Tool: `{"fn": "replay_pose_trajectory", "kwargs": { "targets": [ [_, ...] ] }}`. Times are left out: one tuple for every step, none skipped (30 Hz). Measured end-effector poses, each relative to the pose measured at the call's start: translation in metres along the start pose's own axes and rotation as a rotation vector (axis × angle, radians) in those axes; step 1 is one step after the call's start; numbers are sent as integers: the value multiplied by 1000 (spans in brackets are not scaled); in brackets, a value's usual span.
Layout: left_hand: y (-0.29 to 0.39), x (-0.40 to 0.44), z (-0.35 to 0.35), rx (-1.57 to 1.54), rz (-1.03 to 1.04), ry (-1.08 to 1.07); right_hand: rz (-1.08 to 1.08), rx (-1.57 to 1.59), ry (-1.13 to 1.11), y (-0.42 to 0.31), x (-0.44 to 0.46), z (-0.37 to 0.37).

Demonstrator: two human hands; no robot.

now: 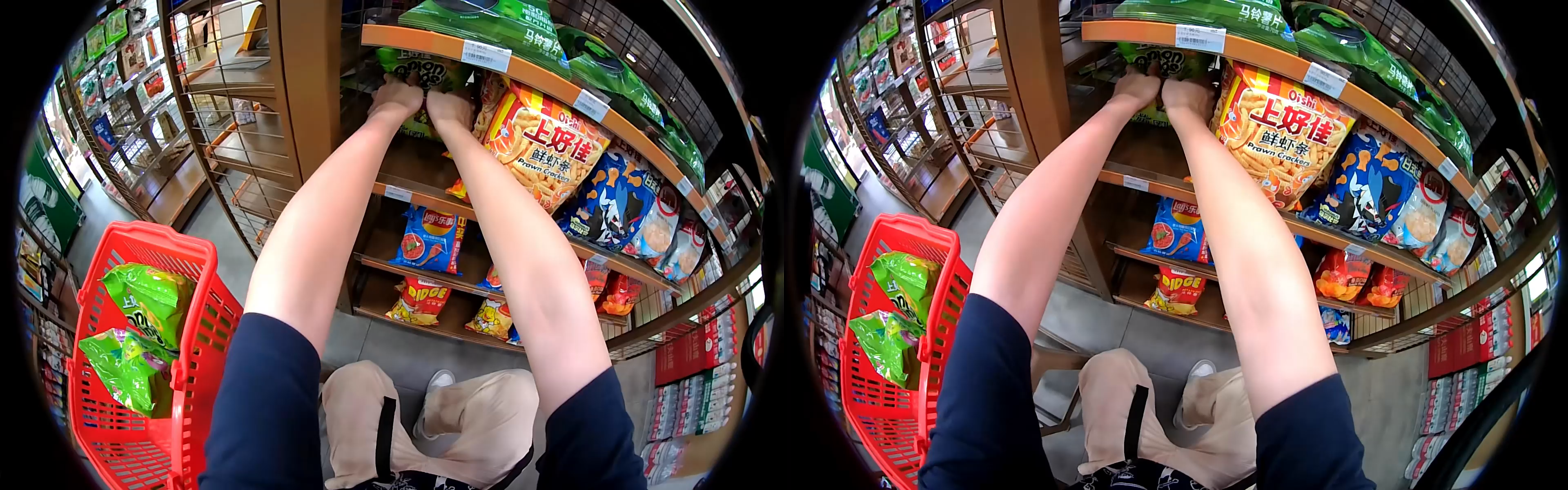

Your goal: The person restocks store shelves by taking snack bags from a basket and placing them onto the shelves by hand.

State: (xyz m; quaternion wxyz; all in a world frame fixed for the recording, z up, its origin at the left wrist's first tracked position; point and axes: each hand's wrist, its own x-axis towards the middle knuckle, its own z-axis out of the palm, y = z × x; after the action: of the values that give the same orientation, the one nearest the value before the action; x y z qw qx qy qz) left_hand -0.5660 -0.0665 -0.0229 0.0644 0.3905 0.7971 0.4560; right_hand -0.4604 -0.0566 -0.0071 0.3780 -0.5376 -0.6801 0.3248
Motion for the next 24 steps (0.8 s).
{"fn": "replay_pose_trajectory", "kwargs": {
  "targets": [
    [0, -1, -3, -27, 8, -67, -4, -3, 0, -1, -4, -2],
    [1, -2, -6, -55, 15, -135, -5, -38, 35, -3, -8, -3],
    [-1, -2, -6, -59, 15, -132, -7, -73, 70, -3, -9, -2],
    [-2, -3, -6, -20, 34, -144, -11, -76, 70, -3, -11, -2],
    [-1, -4, -5, 5, 54, -152, -71, -69, 74, -2, -11, -4],
    [-6, 3, 4, 11, 81, -167, -142, -62, 78, -4, -8, -4],
    [-1, -3, 1, 19, 109, -181, -336, 40, 258, -3, -12, -2],
    [1, -16, 5, -4, 69, -198, -273, 14, 203, -2, -11, -6],
    [10, -33, -5, 8, 39, -241, -209, -12, 149, -2, -10, -13],
    [9, -26, -1, 18, 53, -244, -210, -10, 133, 0, -10, -16],
    [9, -24, 3, 34, 67, -258, -208, -18, 135, 3, -9, -19],
    [8, -25, 4, 27, 66, -263, -203, -64, 90, 6, -7, -21],
    [8, -25, 5, -8, 40, -243, -196, -110, 45, 9, -5, -23],
    [9, -25, 6, -44, 15, -223, -194, -118, 46, 13, -2, -27],
    [9, -26, 6, -46, 15, -225, -172, -193, -11, 14, 0, -30],
    [8, -28, 5, -82, 20, -198, -150, -268, -69, 15, 2, -33],
    [9, -30, 4, -118, 25, -171, -128, -343, -126, 16, 3, -36],
    [6, -26, 8, -116, 29, -173, -126, -341, -123, 17, 5, -37],
    [4, -24, 11, -129, 52, -146, -106, -384, -167, 17, 8, -39],
    [1, -22, 15, -142, 75, -119, -86, -426, -212, 17, 10, -41],
    [-1, -15, 17, -141, 79, -121, -84, -423, -208, 17, 15, -43],
    [-4, -7, 15, -111, 48, -110, -71, -436, -225, 17, 21, -43],
    [-6, -1, 16, -80, 17, -98, -58, -448, -242, 19, 25, -43],
    [-3, -13, 4, -71, -1, -55, -80, -455, -214, 13, 8, -48]
  ]
}}
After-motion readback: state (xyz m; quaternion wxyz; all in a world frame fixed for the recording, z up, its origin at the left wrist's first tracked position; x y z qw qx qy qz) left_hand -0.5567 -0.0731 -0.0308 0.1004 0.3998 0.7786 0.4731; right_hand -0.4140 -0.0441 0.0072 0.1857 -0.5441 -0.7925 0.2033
